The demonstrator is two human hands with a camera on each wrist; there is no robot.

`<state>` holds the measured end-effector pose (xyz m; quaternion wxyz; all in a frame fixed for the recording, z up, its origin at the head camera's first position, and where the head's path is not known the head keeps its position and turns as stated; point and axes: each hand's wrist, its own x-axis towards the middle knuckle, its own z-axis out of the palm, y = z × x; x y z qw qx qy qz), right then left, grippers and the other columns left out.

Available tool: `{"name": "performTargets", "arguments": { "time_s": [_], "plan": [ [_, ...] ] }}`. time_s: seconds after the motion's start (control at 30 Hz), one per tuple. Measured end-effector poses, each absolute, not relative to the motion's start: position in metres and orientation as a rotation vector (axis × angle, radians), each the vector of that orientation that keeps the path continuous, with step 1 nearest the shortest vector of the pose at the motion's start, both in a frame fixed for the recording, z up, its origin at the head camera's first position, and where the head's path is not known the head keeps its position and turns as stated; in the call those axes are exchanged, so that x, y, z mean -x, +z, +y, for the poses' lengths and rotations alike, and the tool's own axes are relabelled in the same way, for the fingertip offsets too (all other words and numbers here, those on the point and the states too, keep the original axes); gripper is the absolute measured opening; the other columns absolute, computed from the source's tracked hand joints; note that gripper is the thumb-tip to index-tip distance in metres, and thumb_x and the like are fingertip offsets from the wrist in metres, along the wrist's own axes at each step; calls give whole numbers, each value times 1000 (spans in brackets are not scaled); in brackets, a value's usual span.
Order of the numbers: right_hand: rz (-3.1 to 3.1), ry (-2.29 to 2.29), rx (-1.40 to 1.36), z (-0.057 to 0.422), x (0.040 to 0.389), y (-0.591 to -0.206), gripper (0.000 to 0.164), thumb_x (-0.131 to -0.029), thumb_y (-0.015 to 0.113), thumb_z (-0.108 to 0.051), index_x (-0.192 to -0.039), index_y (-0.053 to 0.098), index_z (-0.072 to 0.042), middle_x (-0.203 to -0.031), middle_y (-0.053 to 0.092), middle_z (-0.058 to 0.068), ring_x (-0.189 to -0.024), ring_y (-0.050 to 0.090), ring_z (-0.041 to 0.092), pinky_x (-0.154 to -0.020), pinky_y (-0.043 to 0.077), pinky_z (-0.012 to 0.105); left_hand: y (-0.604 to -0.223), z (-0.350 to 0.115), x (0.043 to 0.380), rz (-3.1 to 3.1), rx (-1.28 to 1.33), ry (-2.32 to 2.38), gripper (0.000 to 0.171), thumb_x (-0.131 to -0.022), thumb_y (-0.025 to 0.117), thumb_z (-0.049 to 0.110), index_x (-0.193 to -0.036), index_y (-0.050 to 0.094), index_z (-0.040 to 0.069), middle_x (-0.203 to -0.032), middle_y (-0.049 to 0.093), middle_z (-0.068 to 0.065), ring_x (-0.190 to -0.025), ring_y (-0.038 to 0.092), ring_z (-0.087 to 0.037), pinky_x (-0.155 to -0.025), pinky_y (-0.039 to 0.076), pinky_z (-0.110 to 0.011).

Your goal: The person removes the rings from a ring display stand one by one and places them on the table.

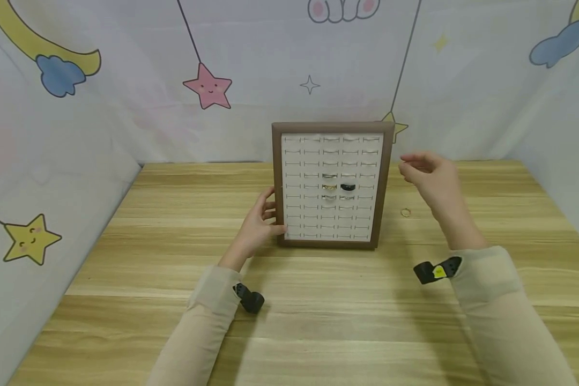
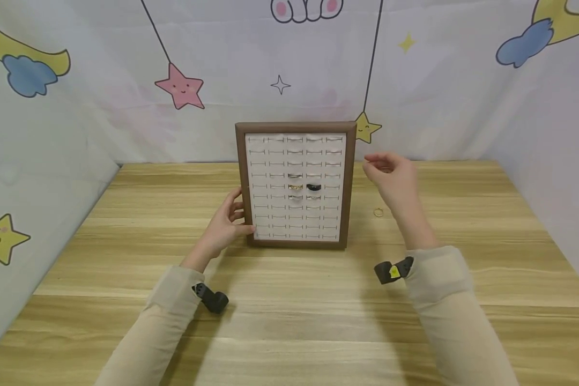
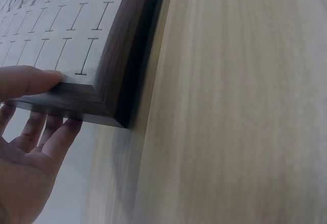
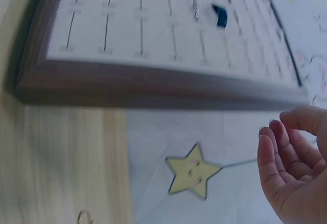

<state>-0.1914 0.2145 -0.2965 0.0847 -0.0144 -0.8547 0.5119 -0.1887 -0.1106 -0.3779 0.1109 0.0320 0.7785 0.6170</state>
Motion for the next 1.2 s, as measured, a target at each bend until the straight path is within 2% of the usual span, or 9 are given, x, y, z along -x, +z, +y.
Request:
{"name": "performTargets", "arguments": {
  "time_s": [0.1,0.2,0.3,0.37,0.5,0.63,0.97,1.2],
  "plan": [
    [-2545,1510,-28,200,187,-290,32,-93,60,-25,-116,62,-3,-84,58,-26,-82,57,-7,-74,45,10,-378,-110,188,2290,-91,1811,96,-77,65,-13,-153,19,23,-143,42,-18,-134,41,-37,-107,42,-50],
    [-2593,1423,-107,185,182,-287,29,-93,61,-22,-114,63,-4,-94,66,-12,-84,56,-5,-73,45,11,-377,-110,188,2289,-90,1812,96,-77,64,-13,-153,18,23,-143,42,-18,-133,42,-37,-107,42,-50],
    [-2645,1323,-204,173,180,-287,25,-93,60,-18,-112,64,-4,-105,69,7,-87,58,6,-72,44,10,-377,-110,188,2289,-90,1813,96,-77,64,-13,-153,18,23,-143,42,-18,-133,42,-37,-107,41,-50],
    [-2673,1265,-264,165,179,-289,22,-93,59,-14,-111,64,-3,-107,68,15,-90,60,15,-74,46,13,-378,-111,189,2286,-89,1815,95,-77,64,-14,-153,19,23,-142,42,-18,-133,42,-37,-107,41,-51],
    [-2703,1163,-364,154,178,-297,19,-92,59,-7,-109,64,-1,-104,69,17,-92,63,26,-79,52,28,-379,-111,188,2285,-90,1814,95,-77,64,-14,-153,18,23,-142,42,-18,-133,41,-37,-108,40,-51],
    [-2692,1054,-471,146,178,-304,17,-89,59,0,-105,65,2,-102,68,18,-90,65,28,-81,56,40,-379,-111,189,2286,-91,1812,96,-77,64,-14,-153,18,23,-142,43,-18,-133,42,-37,-108,41,-50],
    [-2663,794,-554,138,178,-312,17,-85,58,6,-99,67,2,-104,65,14,-96,60,27,-84,53,39,-377,-111,188,2282,-91,1811,96,-77,64,-13,-153,17,23,-143,41,-18,-133,41,-37,-108,40,-51],
    [-2612,715,-569,138,180,-318,19,-83,62,7,-100,68,1,-105,65,14,-103,58,30,-91,52,40,-378,-111,188,2298,-101,1793,96,-77,64,-11,-153,17,24,-143,41,-18,-133,41,-37,-107,41,-51]
  ]
}}
